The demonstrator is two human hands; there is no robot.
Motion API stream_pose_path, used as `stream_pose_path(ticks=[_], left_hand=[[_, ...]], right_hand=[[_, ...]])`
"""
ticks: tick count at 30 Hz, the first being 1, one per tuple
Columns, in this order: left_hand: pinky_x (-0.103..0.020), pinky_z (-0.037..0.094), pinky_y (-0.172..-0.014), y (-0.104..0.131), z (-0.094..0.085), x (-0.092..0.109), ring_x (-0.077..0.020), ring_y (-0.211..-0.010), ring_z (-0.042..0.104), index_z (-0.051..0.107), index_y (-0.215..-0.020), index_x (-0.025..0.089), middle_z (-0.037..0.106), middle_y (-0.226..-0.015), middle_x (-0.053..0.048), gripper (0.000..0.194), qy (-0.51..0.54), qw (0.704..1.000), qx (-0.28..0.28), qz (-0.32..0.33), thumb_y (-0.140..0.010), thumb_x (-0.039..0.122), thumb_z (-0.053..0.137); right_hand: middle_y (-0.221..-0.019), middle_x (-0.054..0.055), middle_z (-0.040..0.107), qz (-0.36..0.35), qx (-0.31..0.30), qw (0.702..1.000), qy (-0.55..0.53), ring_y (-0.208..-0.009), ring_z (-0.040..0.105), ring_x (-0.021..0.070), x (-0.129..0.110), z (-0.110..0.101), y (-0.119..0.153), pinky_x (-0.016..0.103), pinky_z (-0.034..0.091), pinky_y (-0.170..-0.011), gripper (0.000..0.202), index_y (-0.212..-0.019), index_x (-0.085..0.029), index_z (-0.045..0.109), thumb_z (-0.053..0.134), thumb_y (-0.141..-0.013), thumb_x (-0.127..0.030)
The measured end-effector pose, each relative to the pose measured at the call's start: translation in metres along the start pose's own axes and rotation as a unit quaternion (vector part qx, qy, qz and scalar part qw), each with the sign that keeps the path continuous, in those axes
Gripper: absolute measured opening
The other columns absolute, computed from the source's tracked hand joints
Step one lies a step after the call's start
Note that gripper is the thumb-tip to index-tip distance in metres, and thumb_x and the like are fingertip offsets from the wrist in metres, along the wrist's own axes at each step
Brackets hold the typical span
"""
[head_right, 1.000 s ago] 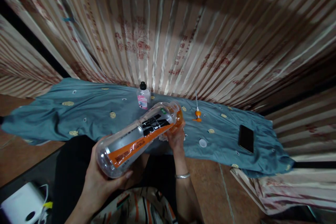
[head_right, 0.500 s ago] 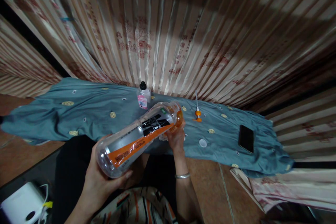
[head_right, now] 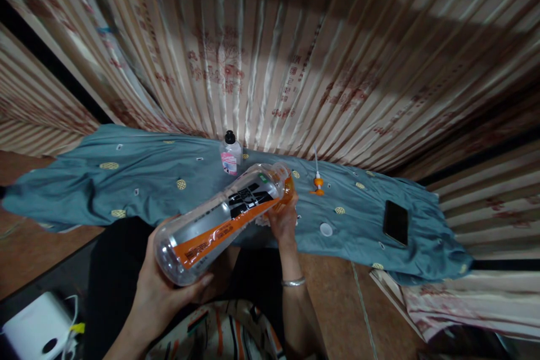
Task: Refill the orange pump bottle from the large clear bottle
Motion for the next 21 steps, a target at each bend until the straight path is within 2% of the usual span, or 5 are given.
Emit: stream_pose_path(ticks=[7, 14, 21], left_hand=[[-0.040, 0.059, -0.099, 0.0004, 0.0010, 0.0002, -0.0291, -0.116, 0.071, 0.051, -0.134, 0.021, 0.067, -0.124, -0.008, 0.088, 0.004, 1.000, 0.003, -0.009, -0.056, 0.033, 0.089], [-0.040, 0.059, -0.099, -0.0002, 0.0011, 0.0012, -0.0282, -0.114, 0.071, 0.051, -0.133, 0.021, 0.068, -0.122, -0.008, 0.086, 0.014, 1.000, 0.001, -0.014, -0.056, 0.031, 0.088], [-0.041, 0.058, -0.102, -0.0011, -0.0005, 0.0018, -0.0292, -0.116, 0.071, 0.052, -0.132, 0.021, 0.068, -0.124, -0.009, 0.086, 0.000, 1.000, -0.003, -0.006, -0.056, 0.033, 0.090]], right_hand=[[-0.114, 0.012, 0.074, -0.018, -0.003, 1.000, -0.003, -0.099, 0.075, 0.0321, 0.0010, -0.0003, 0.0001, 0.049, 0.059, -0.083, 0.064, -0.129, -0.022, 0.043, 0.069, -0.078, -0.053], [-0.111, 0.015, 0.075, 0.010, -0.003, 1.000, 0.012, -0.096, 0.075, 0.0334, -0.0014, -0.0003, -0.0003, 0.050, 0.060, -0.080, 0.065, -0.127, -0.019, 0.043, 0.069, -0.076, -0.051], [-0.111, 0.012, 0.075, 0.009, -0.002, 1.000, 0.004, -0.098, 0.075, 0.0316, -0.0026, -0.0009, -0.0001, 0.048, 0.060, -0.083, 0.061, -0.124, -0.022, 0.044, 0.068, -0.076, -0.050]])
Point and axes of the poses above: each hand's wrist, its own y-axis away from the middle knuckle, its own z-axis out of the palm, x = y × z, the point moved 1 cm from there along -y, towards the middle knuckle
